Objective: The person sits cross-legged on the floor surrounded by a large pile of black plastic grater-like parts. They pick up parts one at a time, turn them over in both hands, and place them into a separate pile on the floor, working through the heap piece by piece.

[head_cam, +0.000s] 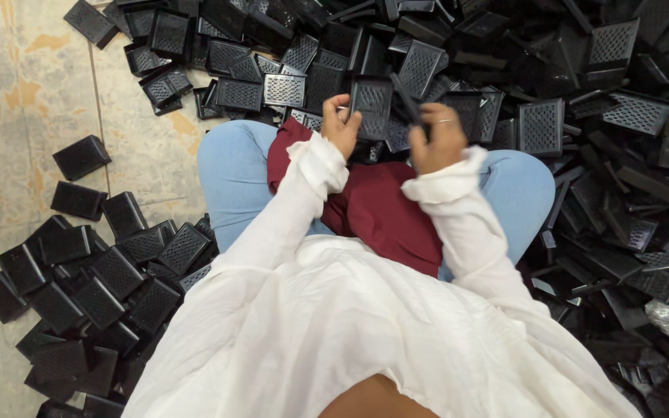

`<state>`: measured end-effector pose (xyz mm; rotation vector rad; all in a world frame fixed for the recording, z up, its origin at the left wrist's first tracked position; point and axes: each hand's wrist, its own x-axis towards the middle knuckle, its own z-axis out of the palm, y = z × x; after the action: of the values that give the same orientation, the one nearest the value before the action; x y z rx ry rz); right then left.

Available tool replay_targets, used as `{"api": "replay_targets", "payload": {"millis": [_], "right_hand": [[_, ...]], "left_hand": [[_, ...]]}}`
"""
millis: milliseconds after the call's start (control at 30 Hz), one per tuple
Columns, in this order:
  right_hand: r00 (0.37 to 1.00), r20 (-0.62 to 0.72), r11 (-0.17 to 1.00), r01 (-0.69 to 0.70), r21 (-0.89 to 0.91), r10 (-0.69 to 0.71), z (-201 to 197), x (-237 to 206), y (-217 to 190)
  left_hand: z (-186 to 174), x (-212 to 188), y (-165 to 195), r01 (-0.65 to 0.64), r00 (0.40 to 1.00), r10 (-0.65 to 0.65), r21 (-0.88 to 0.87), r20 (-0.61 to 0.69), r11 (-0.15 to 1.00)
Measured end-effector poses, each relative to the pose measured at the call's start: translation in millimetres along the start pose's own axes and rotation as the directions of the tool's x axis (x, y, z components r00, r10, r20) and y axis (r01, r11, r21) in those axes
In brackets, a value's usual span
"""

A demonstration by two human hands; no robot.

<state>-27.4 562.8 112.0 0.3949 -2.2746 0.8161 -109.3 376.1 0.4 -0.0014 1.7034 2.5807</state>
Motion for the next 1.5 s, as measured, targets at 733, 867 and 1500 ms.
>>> {"api": "replay_targets", "payload": {"millis": [733, 867, 1500], "right_hand": [[0.965, 0.248, 0.907, -0.026, 0.421, -0.088, 26.6, 3.6, -62.7], [0.953, 0.300, 0.873, -0.184, 0.452, 0.045, 24.6, 8.3, -70.1], [0.774, 0.458, 0.431, -0.627, 0.649, 0.436, 30.7, 5.7, -81.4]], "left_hand": [[-13.6, -38.8, 84.5, 0.147, 0.988, -0.109, -0.467, 0.108, 0.872], [-8.1, -45.5, 85.8, 0.125, 0.989, -0.083, -0.409, 0.120, 0.904], [5.9, -60.2, 90.6, 0.101, 0.975, -0.025, -0.341, 0.220, 0.935]]}}
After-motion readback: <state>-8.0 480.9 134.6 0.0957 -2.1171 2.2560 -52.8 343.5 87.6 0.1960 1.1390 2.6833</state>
